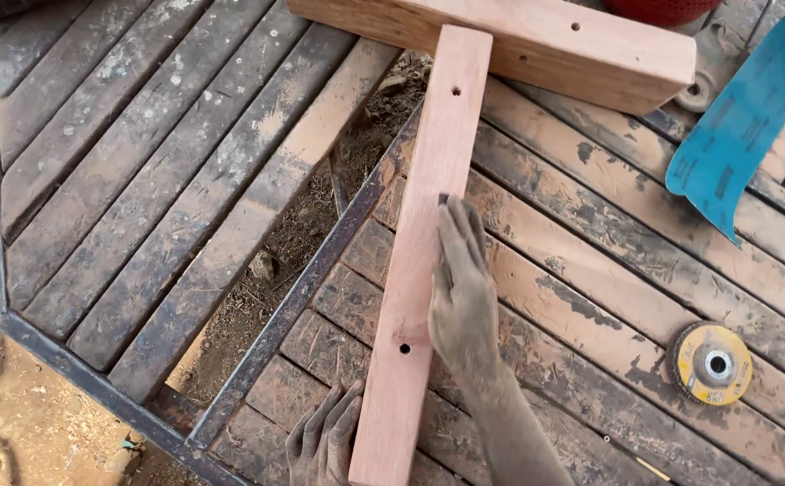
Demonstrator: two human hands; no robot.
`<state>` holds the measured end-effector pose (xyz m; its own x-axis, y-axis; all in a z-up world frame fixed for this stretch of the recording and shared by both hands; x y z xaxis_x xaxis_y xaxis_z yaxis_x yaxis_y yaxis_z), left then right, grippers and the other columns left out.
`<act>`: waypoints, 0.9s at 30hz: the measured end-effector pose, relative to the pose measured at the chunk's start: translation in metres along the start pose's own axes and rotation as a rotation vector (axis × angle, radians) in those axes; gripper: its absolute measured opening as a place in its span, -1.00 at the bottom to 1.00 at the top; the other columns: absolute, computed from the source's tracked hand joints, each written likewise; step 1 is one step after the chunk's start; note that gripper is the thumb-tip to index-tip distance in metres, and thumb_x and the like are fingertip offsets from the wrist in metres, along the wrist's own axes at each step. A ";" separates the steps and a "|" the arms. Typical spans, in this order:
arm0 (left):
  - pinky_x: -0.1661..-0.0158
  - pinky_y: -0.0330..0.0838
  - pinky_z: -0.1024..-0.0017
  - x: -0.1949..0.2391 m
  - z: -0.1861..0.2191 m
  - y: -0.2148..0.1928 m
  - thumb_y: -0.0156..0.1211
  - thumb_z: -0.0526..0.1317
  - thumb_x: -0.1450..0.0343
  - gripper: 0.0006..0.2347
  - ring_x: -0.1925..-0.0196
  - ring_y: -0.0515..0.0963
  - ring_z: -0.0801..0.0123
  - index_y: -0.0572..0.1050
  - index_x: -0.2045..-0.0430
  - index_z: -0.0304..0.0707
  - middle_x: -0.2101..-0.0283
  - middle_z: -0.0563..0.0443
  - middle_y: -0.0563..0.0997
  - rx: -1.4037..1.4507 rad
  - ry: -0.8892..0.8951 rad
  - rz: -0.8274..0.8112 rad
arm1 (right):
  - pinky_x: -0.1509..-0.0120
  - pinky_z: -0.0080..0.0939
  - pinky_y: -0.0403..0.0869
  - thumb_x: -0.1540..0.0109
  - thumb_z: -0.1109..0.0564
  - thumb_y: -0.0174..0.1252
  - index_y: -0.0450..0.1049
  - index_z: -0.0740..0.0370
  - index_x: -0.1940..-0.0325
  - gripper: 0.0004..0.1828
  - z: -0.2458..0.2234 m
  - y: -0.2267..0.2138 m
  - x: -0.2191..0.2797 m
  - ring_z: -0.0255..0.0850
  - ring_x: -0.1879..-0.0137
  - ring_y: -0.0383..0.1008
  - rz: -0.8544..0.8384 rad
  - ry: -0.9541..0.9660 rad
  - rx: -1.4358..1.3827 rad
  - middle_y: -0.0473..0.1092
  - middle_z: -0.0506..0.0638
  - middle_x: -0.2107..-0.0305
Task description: A person is hand-sanding a wooden beam on a workshop table to smooth its surfaces and edges.
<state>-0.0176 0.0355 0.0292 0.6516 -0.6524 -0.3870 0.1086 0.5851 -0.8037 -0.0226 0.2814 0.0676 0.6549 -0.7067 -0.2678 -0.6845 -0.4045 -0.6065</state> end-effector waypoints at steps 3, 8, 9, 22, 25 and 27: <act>-0.25 0.27 0.42 -0.002 0.001 0.000 -0.25 -0.03 -0.57 -0.68 -0.32 0.56 0.38 0.47 -0.09 0.06 -0.20 0.29 0.62 0.063 -0.122 -0.001 | -0.72 -0.13 -0.11 -0.46 0.28 -0.16 0.12 0.32 -0.52 -0.50 0.047 0.003 -0.095 -0.11 -0.64 -0.07 0.021 0.020 -0.067 0.06 0.12 -0.49; -0.27 0.22 0.40 0.010 -0.008 0.005 -0.25 -0.05 -0.57 -0.67 -0.37 0.50 0.36 0.45 -0.13 -0.01 -0.28 0.23 0.55 0.038 -0.061 -0.092 | -0.69 -0.27 -0.07 -0.43 0.41 -0.12 0.07 0.37 -0.53 -0.45 0.123 -0.002 -0.210 -0.20 -0.64 -0.19 -0.137 0.111 -0.429 -0.10 0.06 -0.53; -0.27 0.22 0.40 0.008 -0.008 0.005 -0.25 -0.05 -0.57 -0.67 -0.37 0.50 0.36 0.45 -0.13 -0.01 -0.28 0.23 0.55 0.059 -0.065 -0.087 | -0.69 -0.27 -0.07 -0.43 0.41 -0.12 0.07 0.37 -0.53 -0.45 0.112 -0.005 -0.210 -0.20 -0.64 -0.19 -0.139 0.108 -0.408 -0.10 0.06 -0.53; -0.26 0.20 0.40 0.012 -0.011 0.009 -0.34 -0.04 -0.56 -0.62 -0.39 0.47 0.36 0.40 -0.18 -0.01 -0.32 0.23 0.52 0.038 -0.026 -0.049 | -0.57 0.25 0.00 -0.42 0.00 -0.16 0.01 0.16 -0.57 -0.37 0.016 -0.032 -0.126 0.12 -0.64 -0.21 -0.509 -0.145 0.560 -0.07 0.02 -0.53; -0.27 0.21 0.31 0.012 -0.008 0.000 -0.26 0.04 -0.54 -0.59 -0.42 0.43 0.28 0.41 -0.19 -0.04 -0.35 0.18 0.49 0.073 -0.051 -0.125 | -0.51 0.16 0.03 -0.44 -0.04 -0.26 0.16 0.15 -0.51 -0.44 0.035 -0.023 -0.198 -0.03 -0.55 -0.04 -0.452 -0.014 0.576 0.03 -0.04 -0.47; -0.29 0.21 0.27 0.008 -0.015 0.002 -0.17 0.11 -0.52 -0.56 -0.44 0.40 0.25 0.41 -0.21 -0.05 -0.36 0.18 0.47 0.111 -0.092 -0.175 | -0.41 0.11 0.22 -0.43 -0.04 -0.17 0.33 0.12 -0.45 -0.48 0.056 -0.013 -0.228 -0.14 -0.46 0.21 -0.330 -0.052 0.603 0.19 -0.12 -0.42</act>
<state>-0.0233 0.0249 0.0178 0.6812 -0.7046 -0.1990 0.3044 0.5198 -0.7982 -0.1452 0.4804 0.0949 0.8233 -0.5671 -0.0235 -0.1583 -0.1896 -0.9690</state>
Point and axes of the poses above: each hand's wrist, its own x-axis away from the middle knuckle, its own y-axis out of the palm, z = x × y, the point moved 3 cm from there along -x, towards the middle knuckle
